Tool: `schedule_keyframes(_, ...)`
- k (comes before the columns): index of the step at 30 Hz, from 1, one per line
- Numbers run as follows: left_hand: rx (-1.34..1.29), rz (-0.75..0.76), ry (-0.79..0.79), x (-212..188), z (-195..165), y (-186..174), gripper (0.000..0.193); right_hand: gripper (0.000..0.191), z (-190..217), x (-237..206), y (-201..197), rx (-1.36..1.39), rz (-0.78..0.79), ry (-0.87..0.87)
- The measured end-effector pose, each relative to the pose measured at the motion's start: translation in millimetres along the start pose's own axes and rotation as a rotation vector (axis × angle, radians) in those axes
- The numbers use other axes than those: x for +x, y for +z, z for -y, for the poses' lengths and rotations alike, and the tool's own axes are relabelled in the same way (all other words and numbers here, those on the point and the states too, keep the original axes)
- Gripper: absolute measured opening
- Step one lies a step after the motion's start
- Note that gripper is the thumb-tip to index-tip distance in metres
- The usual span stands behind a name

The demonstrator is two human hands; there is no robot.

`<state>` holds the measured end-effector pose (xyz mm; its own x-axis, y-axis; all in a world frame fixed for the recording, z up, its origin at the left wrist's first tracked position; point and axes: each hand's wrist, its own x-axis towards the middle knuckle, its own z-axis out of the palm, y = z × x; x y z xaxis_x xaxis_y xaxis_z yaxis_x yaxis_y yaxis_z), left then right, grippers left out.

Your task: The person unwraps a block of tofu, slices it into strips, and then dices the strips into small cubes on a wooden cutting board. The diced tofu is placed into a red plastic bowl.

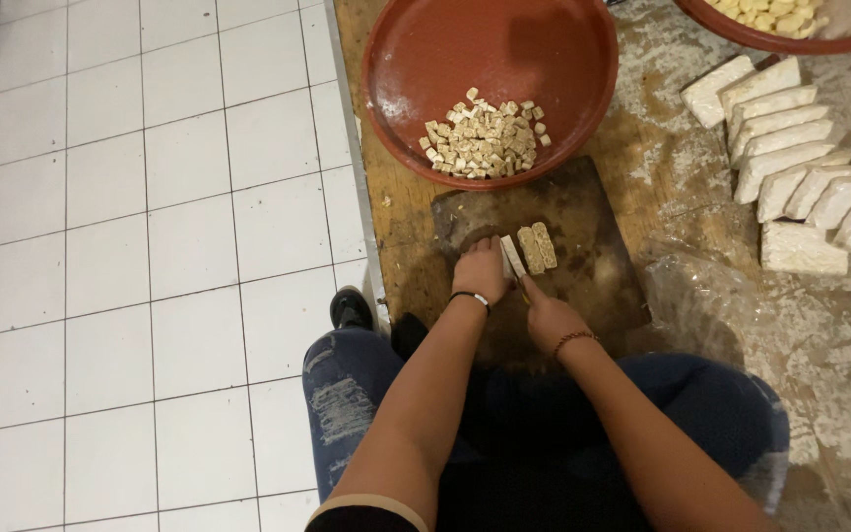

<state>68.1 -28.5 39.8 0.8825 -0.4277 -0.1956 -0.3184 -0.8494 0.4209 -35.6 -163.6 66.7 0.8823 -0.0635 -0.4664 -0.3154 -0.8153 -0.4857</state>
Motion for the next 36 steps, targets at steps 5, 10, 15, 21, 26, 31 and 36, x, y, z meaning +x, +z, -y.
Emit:
schedule_keyframes(5, 0.043, -0.016, 0.018, 3, 0, 0, 0.075, 0.062, -6, -7, 3, -0.03, -0.014, -0.022)
schedule_keyframes(10, 0.035, 0.075, -0.027, 4, -1, -5, 0.076, 0.061, -12, -13, 8, -0.009, -0.026, -0.036)
schedule_keyframes(15, 0.083, 0.129, -0.032, 5, -3, -12, 0.083, 0.066, -13, -20, 6, -0.05, 0.102, 0.053)
schedule_keyframes(21, 0.079, 0.155, -0.042, 7, 0, -10, 0.084, 0.066, -18, -31, 12, -0.027, 0.071, 0.038)
schedule_keyframes(26, 0.052, 0.095, -0.023, 5, 3, -10, 0.078, 0.063, -28, -39, 22, -0.019, 0.062, 0.07)
schedule_keyframes(31, -0.006, 0.093, -0.041, 1, 2, -18, 0.074, 0.061, -37, -43, 24, 0.077, 0.011, 0.067)
schedule_keyframes(36, 0.01, 0.127, -0.042, 0, 1, -23, 0.088, 0.061, -39, -44, 24, 0.173, -0.018, 0.058)
